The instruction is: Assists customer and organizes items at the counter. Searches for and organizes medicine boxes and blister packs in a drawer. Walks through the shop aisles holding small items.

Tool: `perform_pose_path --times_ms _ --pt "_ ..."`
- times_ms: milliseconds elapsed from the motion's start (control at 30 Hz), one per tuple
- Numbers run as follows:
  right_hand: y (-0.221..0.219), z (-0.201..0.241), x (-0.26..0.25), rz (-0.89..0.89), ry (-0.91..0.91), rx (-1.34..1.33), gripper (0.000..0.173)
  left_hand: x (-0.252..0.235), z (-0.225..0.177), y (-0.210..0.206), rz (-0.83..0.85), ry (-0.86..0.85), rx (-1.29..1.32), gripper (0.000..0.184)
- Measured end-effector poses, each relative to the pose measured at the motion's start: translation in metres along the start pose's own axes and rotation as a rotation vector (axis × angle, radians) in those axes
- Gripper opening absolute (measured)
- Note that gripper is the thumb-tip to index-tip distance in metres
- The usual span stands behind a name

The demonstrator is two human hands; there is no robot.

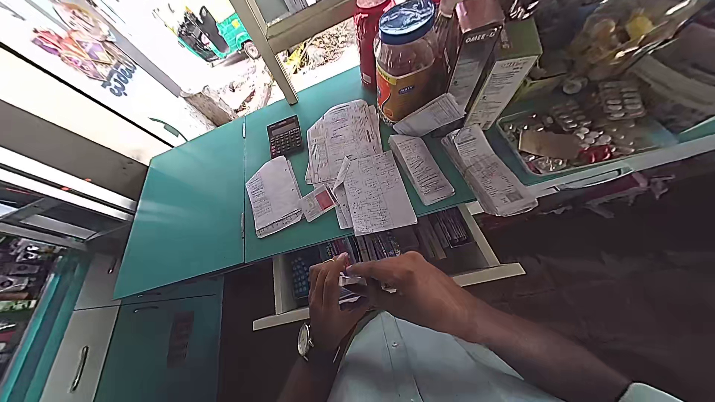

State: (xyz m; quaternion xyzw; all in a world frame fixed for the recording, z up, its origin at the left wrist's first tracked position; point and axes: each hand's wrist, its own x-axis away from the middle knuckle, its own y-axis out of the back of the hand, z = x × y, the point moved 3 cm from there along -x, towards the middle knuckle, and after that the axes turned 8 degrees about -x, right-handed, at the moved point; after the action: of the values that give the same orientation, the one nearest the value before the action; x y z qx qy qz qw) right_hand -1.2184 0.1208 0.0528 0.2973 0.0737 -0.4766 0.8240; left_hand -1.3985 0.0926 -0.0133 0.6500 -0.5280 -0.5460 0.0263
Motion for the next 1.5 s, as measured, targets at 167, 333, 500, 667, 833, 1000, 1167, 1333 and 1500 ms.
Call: perform_pose_path --times_ms 167,333,500,667,833,1000,1167,1333,1500 --pt "0.011 -0.024 -0.010 0.204 -0.101 -0.539 0.029 0.007 0.005 -0.005 -0.035 -0.076 0.132 0.075" --pt "0.007 -0.023 -0.002 0.133 0.249 -0.374 0.015 0.005 0.007 -0.006 -0.076 -0.122 0.076 0.070" --pt "-0.014 -0.019 0.018 0.059 0.011 0.314 0.018 -0.003 0.010 -0.007 -0.051 -0.082 -0.189 0.070" --pt "-0.037 -0.051 0.017 0.052 -0.280 -0.188 0.053 -0.030 0.009 0.008 0.091 -0.146 -0.496 0.058" --pt "-0.042 -0.051 0.005 0.084 -0.200 -0.556 0.051 -0.042 0.004 0.020 0.191 -0.234 -0.525 0.060" --pt "-0.048 -0.054 -0.001 0.089 -0.251 -0.738 0.049 -0.038 0.002 0.011 0.241 -0.303 -0.526 0.051" --pt "-0.041 -0.072 0.011 -0.142 -0.278 -0.624 0.019 -0.040 0.006 -0.003 0.298 -0.244 -0.433 0.073" --pt "0.026 -0.066 0.047 -0.624 -0.273 -0.654 0.009 -0.070 0.009 -0.038 0.337 -0.071 -0.318 0.080" --pt "0.101 -0.097 0.067 -0.922 -0.354 -0.638 0.019 -0.133 0.064 -0.093 0.553 0.251 -0.217 0.098"
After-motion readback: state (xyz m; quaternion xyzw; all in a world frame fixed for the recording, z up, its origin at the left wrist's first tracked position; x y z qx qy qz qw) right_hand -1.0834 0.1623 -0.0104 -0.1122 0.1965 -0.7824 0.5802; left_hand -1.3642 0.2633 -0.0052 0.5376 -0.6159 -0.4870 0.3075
